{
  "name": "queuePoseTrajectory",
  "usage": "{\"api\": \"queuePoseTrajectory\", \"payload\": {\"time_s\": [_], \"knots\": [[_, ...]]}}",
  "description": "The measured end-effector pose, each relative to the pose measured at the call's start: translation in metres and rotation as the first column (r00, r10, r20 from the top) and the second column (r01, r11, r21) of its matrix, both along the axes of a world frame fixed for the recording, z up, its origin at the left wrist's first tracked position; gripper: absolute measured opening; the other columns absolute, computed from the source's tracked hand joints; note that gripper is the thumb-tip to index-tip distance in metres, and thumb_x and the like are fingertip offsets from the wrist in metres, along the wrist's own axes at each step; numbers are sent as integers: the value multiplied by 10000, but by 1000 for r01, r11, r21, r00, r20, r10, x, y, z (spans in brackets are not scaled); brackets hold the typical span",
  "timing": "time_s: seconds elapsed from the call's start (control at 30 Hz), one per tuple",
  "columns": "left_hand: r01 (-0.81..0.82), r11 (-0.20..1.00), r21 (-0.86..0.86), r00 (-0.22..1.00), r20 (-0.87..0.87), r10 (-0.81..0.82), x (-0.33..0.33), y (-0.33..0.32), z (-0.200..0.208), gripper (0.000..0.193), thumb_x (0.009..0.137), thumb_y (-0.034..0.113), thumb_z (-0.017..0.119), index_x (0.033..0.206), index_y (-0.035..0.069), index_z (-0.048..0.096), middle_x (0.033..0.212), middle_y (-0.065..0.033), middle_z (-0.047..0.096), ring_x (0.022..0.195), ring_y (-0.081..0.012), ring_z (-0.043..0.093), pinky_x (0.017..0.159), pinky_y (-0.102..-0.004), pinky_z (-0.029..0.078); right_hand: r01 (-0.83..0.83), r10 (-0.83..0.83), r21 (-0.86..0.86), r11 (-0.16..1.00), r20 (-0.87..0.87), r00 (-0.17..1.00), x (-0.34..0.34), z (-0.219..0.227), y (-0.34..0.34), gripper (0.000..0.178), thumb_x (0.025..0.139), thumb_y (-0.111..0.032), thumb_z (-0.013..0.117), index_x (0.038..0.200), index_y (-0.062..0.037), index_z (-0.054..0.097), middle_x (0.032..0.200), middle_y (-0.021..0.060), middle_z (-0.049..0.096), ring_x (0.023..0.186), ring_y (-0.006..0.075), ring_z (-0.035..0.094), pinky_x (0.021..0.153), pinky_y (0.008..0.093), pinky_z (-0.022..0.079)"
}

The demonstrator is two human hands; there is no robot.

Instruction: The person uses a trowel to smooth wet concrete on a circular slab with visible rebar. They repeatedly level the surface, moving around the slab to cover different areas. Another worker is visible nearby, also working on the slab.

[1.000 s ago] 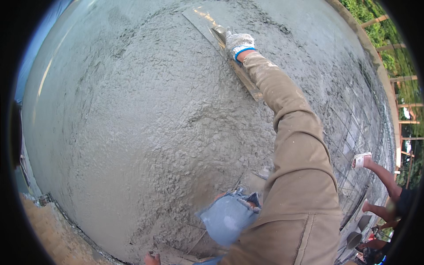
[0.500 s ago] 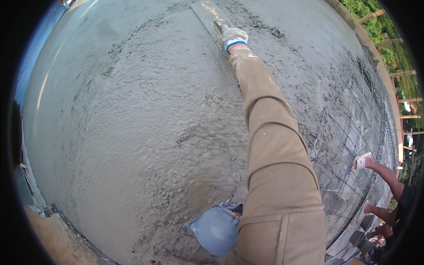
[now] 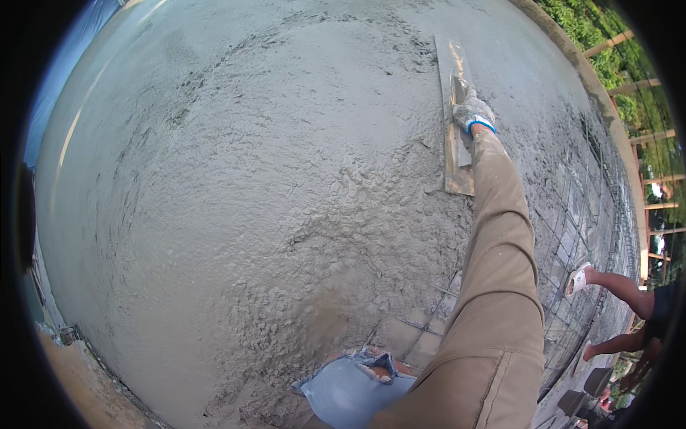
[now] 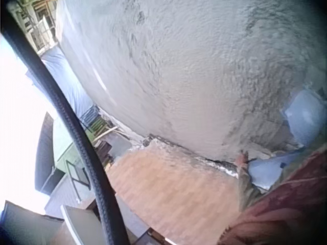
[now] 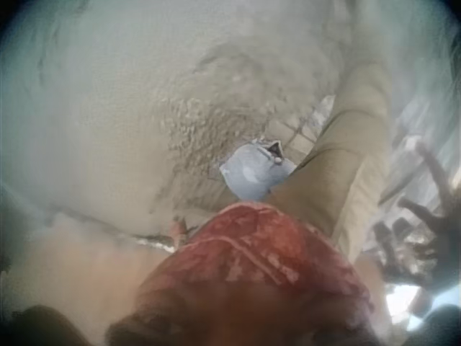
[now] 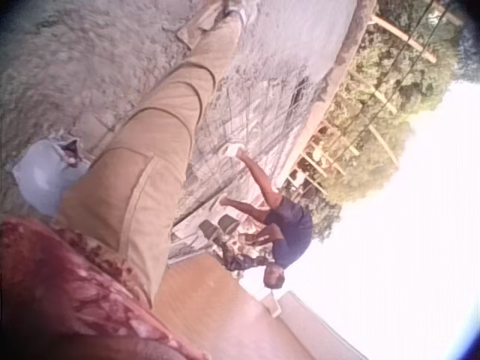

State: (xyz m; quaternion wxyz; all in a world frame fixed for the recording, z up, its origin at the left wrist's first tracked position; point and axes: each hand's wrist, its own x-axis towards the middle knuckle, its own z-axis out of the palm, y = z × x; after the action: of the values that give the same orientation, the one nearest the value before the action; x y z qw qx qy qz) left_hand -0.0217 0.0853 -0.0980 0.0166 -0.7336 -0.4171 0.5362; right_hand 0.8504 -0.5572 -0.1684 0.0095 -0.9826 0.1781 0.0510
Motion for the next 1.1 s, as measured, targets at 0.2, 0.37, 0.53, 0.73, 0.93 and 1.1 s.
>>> {"api": "queuePoseTrajectory", "payload": {"time_s": [0.2, 0.37, 0.53, 0.73, 0.93, 1.1], "knots": [[-35, 999, -1, 999, 2, 35, -12, -7, -1, 652, 1007, 567, 567, 1485, 126, 522, 1335, -222, 682, 1192, -452, 661, 995, -564, 523, -401, 402, 142, 905, 18, 915, 25, -3, 93, 934, 910, -453, 671, 1653, -77, 249, 1424, 287, 608, 1328, 434, 586, 1114, 475, 460], [28, 998, 64, 988, 147, -37, -9, -19, 8, 633, 998, 545, 579, 1452, 105, 551, 1202, -232, 729, 1086, -451, 698, 912, -561, 554, -535, 548, 318, 783, 53, 835, 23, 18, 222, 909, 925, -446, 678, 1648, -83, 264, 1481, 277, 564, 1361, 416, 561, 1131, 460, 454], [128, 992, -20, 977, 171, -123, -17, -16, 14, 552, 1000, 499, 586, 1332, 61, 642, 1111, -251, 735, 976, -476, 708, 808, -568, 566, -592, 657, 479, 649, 40, 753, -28, 31, 298, 932, 893, -460, 714, 1644, -115, 283, 1454, 272, 589, 1339, 407, 584, 1107, 456, 474], [164, 986, 11, 957, 241, -162, -17, -20, 26, 540, 1017, 487, 574, 1313, 43, 659, 1079, -257, 735, 952, -482, 702, 779, -582, 551, -673, 814, 563, 479, 2, 581, -109, 43, 363, 923, 916, -433, 693, 1644, -83, 246, 1363, 288, 638, 1245, 401, 648, 1040, 479, 521], [103, 994, 40, 924, 366, -111, 16, -41, 67, 544, 1039, 492, 558, 1359, 59, 641, 1132, -263, 728, 1012, -489, 690, 845, -558, 543, -733, 921, 613, 295, 22, 390, -190, 43, 435, 925, 921, -434, 696, 1642, -92, 229, 1344, 287, 645, 1214, 422, 653, 1030, 492, 509], [3, 999, 41, 822, 568, -26, 9, -58, 103, 531, 1021, 447, 617, 1351, 31, 639, 1168, -282, 711, 1045, -487, 680, 894, -532, 537, -706, 968, 682, 192, -11, 253, -290, 49, 507, 924, 923, -438, 687, 1636, -69, 229, 1325, 288, 656, 1190, 427, 662, 1009, 495, 512]]}}
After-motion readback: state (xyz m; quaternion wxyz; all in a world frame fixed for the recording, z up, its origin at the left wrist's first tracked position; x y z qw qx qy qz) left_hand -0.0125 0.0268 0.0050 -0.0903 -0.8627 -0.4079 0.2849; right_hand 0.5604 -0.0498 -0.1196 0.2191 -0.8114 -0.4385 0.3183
